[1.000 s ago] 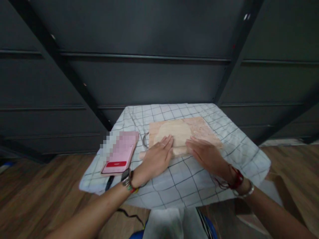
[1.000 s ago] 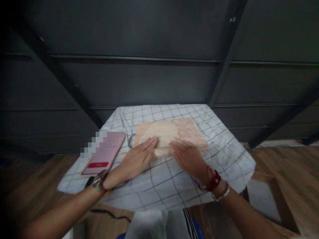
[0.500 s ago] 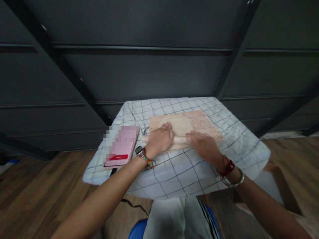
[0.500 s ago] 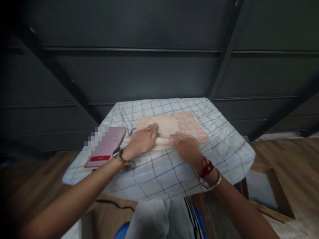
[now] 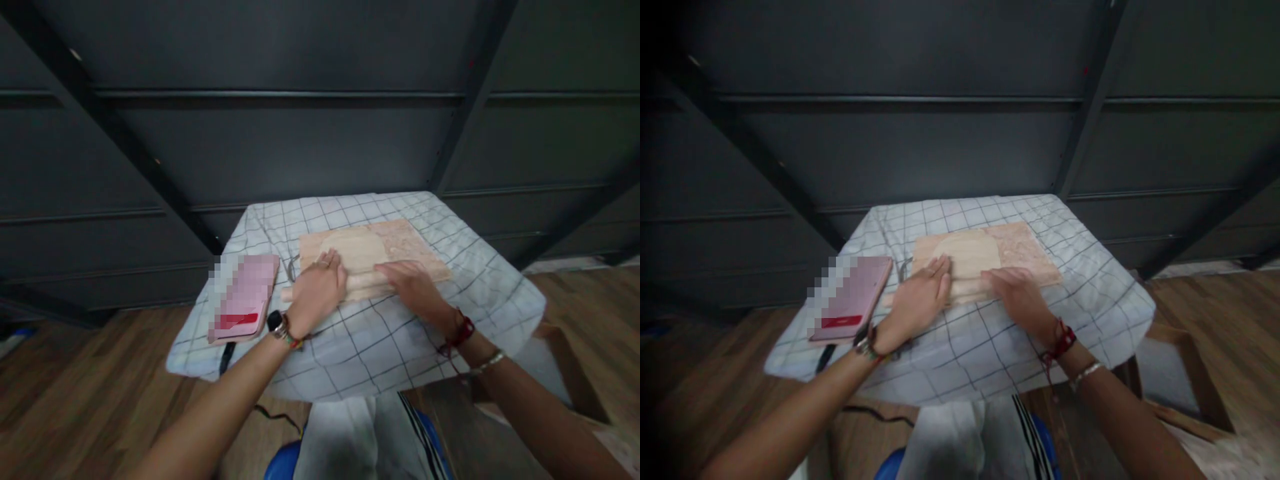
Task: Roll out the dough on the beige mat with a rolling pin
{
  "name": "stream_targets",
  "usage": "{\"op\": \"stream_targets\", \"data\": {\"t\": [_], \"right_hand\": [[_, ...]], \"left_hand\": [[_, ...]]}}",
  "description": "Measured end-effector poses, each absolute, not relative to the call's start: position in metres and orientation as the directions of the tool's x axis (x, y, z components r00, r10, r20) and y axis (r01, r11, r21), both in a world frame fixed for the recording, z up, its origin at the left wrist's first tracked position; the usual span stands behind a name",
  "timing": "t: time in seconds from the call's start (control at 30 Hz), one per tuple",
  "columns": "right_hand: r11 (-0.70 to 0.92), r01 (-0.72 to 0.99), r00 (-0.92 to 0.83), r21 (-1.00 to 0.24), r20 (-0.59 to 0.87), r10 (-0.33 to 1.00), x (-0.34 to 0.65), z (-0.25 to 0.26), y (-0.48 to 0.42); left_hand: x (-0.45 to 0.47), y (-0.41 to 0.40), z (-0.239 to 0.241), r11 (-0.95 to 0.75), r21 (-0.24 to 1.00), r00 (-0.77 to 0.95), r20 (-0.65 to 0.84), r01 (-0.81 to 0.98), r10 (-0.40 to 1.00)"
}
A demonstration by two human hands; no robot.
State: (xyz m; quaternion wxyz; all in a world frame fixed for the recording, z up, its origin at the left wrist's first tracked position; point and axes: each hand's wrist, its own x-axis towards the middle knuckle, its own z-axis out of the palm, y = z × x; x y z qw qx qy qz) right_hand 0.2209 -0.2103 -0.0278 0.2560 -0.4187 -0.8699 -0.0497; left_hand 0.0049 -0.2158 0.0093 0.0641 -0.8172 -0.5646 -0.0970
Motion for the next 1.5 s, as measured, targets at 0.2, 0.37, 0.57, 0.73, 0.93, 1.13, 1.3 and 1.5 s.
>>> {"op": "stream_targets", "data": {"t": [0.2,0.37,0.57,0.73,0.93,1.13,1.3,1.5], "right_hand": [[0.663,0.74,-0.512,-0.117,0.542,0.667,0.223,-0.026,-0.213],[0.645,0.75,-0.5,-0.149,0.512,0.699,0.225,-0.027,-0.215],[0.67,0.721,-0.498,-0.176,0.541,0.677,0.232,-0.033,-0.214],[0.685,0.716,-0.483,-0.135,0.612,0.626,0.236,-0.039,-0.214],[0.672,0.711,-0.447,-0.207,0.605,0.659,0.234,-0.034,-0.219],[0.672,0.706,-0.468,-0.224,0.564,0.68,0.238,-0.035,-0.215],[0.674,0.712,-0.479,-0.198,0.564,0.672,0.239,-0.033,-0.212],[0.662,0.712,-0.445,-0.234,0.578,0.684,0.239,-0.031,-0.211]], "left_hand": [[0.004,-0.217,0.008,-0.367,-0.002,0.356,0.248,0.93,0.901],[0.004,-0.22,0.006,-0.328,0.006,0.318,0.236,0.944,0.918],[0.005,-0.22,0.006,-0.348,0.017,0.331,0.263,0.937,0.906],[0.007,-0.223,0.005,-0.371,0.012,0.351,0.302,0.928,0.886],[0.01,-0.225,0.004,-0.326,0.021,0.303,0.317,0.945,0.899],[0.013,-0.224,0.006,-0.337,0.022,0.315,0.304,0.941,0.899],[0.015,-0.22,0.008,-0.375,0.0,0.358,0.294,0.927,0.886],[0.017,-0.22,0.01,-0.35,0.022,0.333,0.259,0.936,0.907]]}}
